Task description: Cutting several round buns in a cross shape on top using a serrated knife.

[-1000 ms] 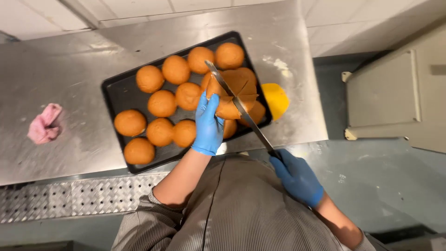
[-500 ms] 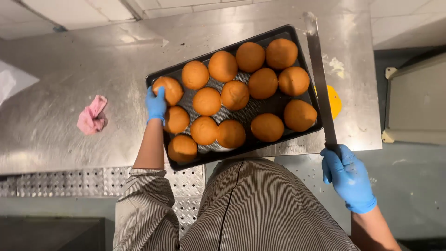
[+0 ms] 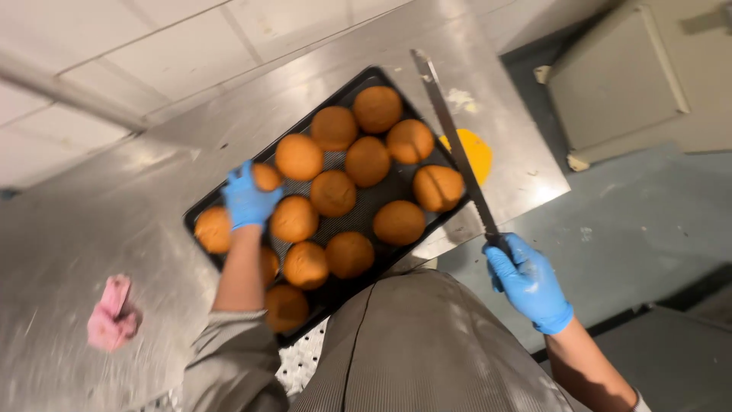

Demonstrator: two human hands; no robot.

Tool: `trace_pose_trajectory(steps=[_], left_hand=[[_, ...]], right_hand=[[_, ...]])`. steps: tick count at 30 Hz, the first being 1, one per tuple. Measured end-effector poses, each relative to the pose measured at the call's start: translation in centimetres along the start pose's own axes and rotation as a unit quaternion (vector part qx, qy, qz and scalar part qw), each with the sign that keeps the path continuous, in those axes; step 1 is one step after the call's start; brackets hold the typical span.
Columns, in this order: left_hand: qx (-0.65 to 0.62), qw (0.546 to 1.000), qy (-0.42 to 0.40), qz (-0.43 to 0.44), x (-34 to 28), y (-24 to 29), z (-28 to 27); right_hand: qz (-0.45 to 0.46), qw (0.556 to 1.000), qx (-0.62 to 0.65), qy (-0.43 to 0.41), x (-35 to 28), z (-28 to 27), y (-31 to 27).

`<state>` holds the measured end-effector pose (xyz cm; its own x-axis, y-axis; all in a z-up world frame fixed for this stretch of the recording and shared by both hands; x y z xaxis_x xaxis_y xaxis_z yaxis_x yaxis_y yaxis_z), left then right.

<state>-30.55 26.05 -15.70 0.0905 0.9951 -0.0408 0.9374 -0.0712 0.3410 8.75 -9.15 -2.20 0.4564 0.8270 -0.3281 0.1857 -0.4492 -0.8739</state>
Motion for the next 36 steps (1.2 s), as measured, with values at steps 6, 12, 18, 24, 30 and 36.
trace_pose_trajectory(steps=[6,12,18,24,30,36], left_hand=[[-0.042,0.977,0.096,0.187,-3.8,9.3,-9.8],[-0.241,0.845,-0.073,0.472,-15.4,30.5,-12.6],[-0.467,0.744,-0.108,0.465,-18.9,35.1,-7.5],[-0.809,0.256,-0.522,-0.082,-22.2,35.8,2.6],[-0.848,0.263,-0.461,-0.01,-21.1,39.3,-3.8],[-0.865,0.305,-0.395,-0.046,-18.7,37.6,4.6]], right_hand=[[0.058,0.994,0.072,0.055,-0.3,-1.1,1.3],[0.02,0.967,0.253,-0.01,3.2,0.8,-2.6],[0.029,0.866,0.499,-0.006,3.6,-2.8,-0.2],[0.004,0.968,0.249,0.027,3.8,-6.1,-3.1],[-0.164,0.98,-0.057,0.099,0.2,-10.3,-4.7],[-0.272,0.924,-0.257,0.08,-1.0,-10.6,-5.1]])
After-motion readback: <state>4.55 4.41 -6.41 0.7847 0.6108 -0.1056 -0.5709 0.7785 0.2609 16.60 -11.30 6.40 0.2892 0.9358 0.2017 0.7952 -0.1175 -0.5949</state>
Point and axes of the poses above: each hand's wrist, its own x-axis towards the middle knuckle, its own z-axis out of the palm, y = z × x, the point moved 5 cm from there along x, towards the middle knuckle, and after that the axes turned 1 degree about y, right-handed, at the moved point
